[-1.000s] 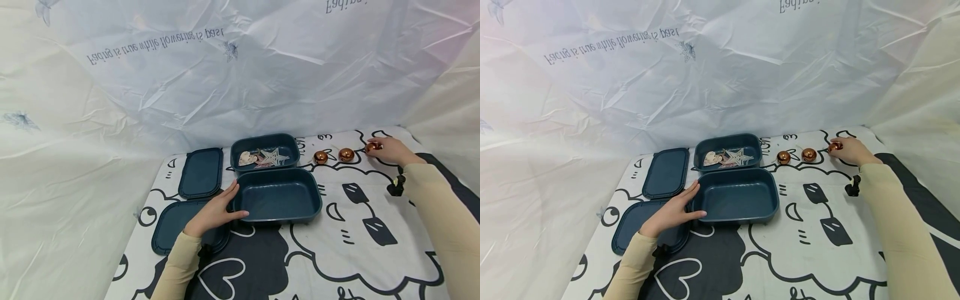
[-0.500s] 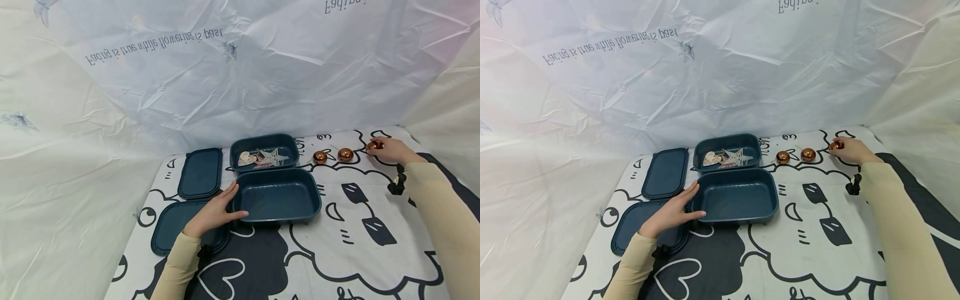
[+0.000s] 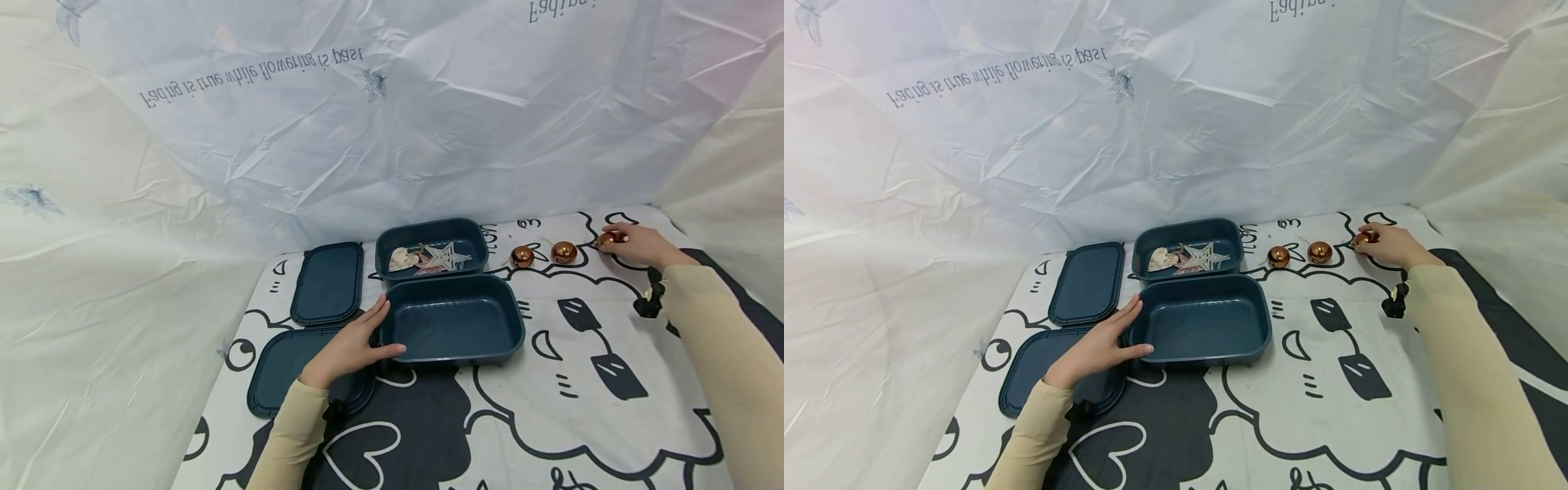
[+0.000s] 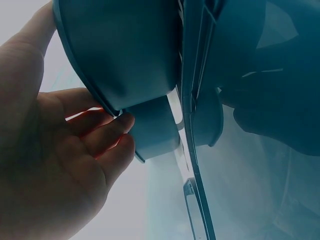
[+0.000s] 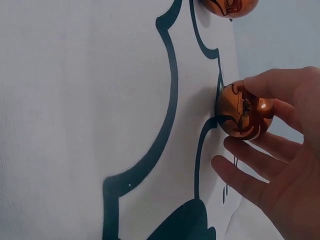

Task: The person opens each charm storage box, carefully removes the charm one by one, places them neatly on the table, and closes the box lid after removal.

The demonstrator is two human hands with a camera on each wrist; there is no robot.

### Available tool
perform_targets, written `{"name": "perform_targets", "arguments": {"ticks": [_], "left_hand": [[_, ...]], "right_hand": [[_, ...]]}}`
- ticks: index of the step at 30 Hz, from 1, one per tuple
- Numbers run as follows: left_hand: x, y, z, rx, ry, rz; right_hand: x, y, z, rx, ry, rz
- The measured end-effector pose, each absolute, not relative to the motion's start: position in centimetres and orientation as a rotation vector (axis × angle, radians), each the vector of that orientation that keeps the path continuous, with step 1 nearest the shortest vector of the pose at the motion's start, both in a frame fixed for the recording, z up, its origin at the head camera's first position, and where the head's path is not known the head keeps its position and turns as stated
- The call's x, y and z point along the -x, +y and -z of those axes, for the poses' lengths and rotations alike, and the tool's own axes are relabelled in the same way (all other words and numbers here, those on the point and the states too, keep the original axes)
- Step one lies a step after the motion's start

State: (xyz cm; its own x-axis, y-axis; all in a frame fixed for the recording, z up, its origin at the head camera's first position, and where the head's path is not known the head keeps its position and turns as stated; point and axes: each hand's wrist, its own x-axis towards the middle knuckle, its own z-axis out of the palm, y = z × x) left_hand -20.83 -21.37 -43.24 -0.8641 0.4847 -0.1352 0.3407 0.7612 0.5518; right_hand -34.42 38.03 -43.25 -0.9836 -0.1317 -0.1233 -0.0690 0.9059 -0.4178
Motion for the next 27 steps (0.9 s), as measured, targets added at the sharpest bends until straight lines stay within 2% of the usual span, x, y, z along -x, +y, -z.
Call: {"name": "perform_targets", "arguments": {"ticks": [27], "left_hand": [[20.67,-21.3,43.16,-0.651,2.698,-0.765]], "right_hand": [[34.08,37.17,43.05,0.157,2.9,0.678]]}}
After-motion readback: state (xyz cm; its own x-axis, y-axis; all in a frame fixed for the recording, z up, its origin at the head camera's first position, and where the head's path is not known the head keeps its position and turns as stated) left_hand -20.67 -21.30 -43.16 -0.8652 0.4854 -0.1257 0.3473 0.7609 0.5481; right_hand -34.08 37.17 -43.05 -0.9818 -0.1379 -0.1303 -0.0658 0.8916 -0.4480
